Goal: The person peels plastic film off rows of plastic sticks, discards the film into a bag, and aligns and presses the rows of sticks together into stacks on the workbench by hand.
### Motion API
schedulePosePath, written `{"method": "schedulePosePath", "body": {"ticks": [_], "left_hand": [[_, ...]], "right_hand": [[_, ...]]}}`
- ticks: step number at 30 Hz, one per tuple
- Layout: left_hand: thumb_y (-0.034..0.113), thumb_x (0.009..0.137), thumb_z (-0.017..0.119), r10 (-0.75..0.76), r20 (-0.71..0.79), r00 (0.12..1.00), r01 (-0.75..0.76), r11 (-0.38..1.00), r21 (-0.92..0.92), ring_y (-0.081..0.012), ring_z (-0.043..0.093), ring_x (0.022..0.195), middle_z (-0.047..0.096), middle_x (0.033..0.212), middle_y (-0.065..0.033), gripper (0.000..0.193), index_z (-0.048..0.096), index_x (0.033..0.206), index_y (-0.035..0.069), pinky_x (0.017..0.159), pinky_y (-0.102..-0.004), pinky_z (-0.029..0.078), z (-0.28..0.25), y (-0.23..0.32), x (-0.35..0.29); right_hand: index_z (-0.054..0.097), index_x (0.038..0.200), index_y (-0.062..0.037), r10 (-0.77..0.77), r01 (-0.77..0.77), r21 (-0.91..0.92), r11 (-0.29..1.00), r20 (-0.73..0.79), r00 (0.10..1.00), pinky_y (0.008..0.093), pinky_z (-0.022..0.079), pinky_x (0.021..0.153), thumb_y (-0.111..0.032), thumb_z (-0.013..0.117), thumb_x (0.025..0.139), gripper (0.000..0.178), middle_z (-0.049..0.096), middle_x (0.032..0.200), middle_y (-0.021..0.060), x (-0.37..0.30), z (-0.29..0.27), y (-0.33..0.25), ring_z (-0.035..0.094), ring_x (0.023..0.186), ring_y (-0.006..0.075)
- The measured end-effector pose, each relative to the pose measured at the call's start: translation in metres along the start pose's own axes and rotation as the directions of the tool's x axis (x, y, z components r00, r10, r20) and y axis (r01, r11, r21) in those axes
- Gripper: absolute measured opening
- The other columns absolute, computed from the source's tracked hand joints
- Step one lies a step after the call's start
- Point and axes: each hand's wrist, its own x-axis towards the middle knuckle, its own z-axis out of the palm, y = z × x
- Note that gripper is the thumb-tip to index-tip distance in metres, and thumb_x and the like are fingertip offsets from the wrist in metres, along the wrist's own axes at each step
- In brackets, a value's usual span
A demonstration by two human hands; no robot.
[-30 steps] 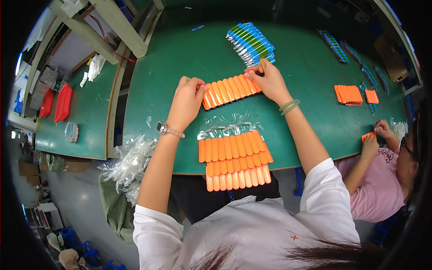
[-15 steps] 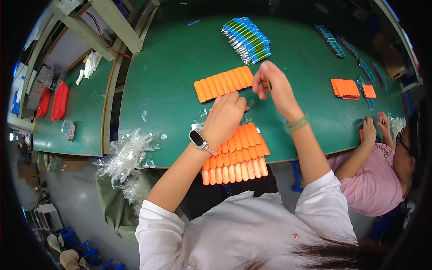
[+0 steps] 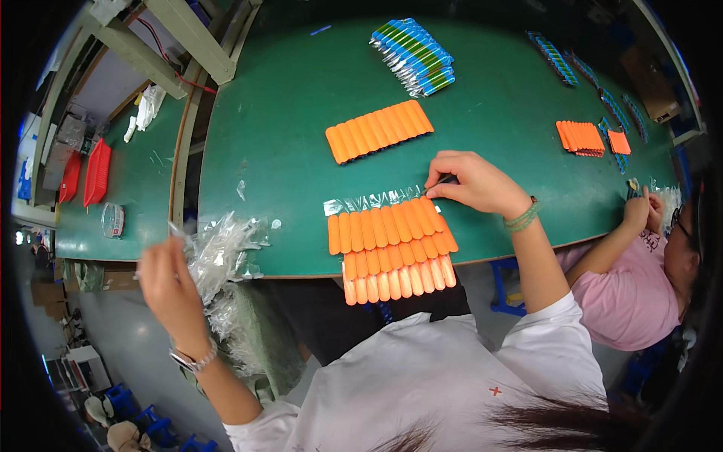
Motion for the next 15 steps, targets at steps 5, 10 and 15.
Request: {"method": "schedulePosePath", "body": {"ticks": [5, 10, 15], "left_hand": [[0.011, 0.097, 0.059, -0.204, 0.257, 0.945, 0.258, 0.946, -0.196, -0.0346, 0.060, 0.102, 0.061, 0.113, -0.0163, 0.027, 0.065, 0.121, -0.001, 0.088, -0.0408, 0.048, 0.022, 0.003, -0.072], [0.018, 0.091, 0.070, -0.147, 0.228, 0.963, 0.172, 0.981, -0.090, -0.0347, 0.058, 0.108, 0.059, 0.118, -0.0159, 0.042, 0.061, 0.128, 0.000, 0.090, -0.0406, 0.047, 0.026, 0.008, -0.077], [0.015, 0.092, 0.068, -0.172, 0.265, 0.949, 0.218, 0.964, -0.155, -0.0336, 0.058, 0.112, 0.059, 0.121, -0.0177, 0.052, 0.053, 0.139, 0.000, 0.094, -0.0392, 0.046, 0.023, 0.005, -0.081]], "right_hand": [[0.062, 0.085, -0.0016, -0.131, 0.134, -0.030, 0.990, 0.105, 0.986, 0.0360, 0.047, 0.071, -0.010, 0.070, 0.087, 0.012, 0.058, 0.087, 0.0101, 0.036, 0.020, -0.015, 0.059, 0.083, 0.0264], [0.060, 0.086, -0.0018, -0.271, 0.288, -0.016, 0.958, 0.283, 0.920, 0.0396, 0.048, 0.077, -0.015, 0.066, 0.090, 0.015, 0.057, 0.091, 0.0119, 0.099, 0.063, -0.050, 0.060, 0.088, 0.0291], [0.058, 0.087, -0.0018, -0.278, 0.293, 0.013, 0.956, 0.360, 0.891, 0.0406, 0.047, 0.078, -0.016, 0.066, 0.090, 0.016, 0.057, 0.091, 0.0126, 0.112, 0.074, -0.059, 0.059, 0.088, 0.0301]]}}
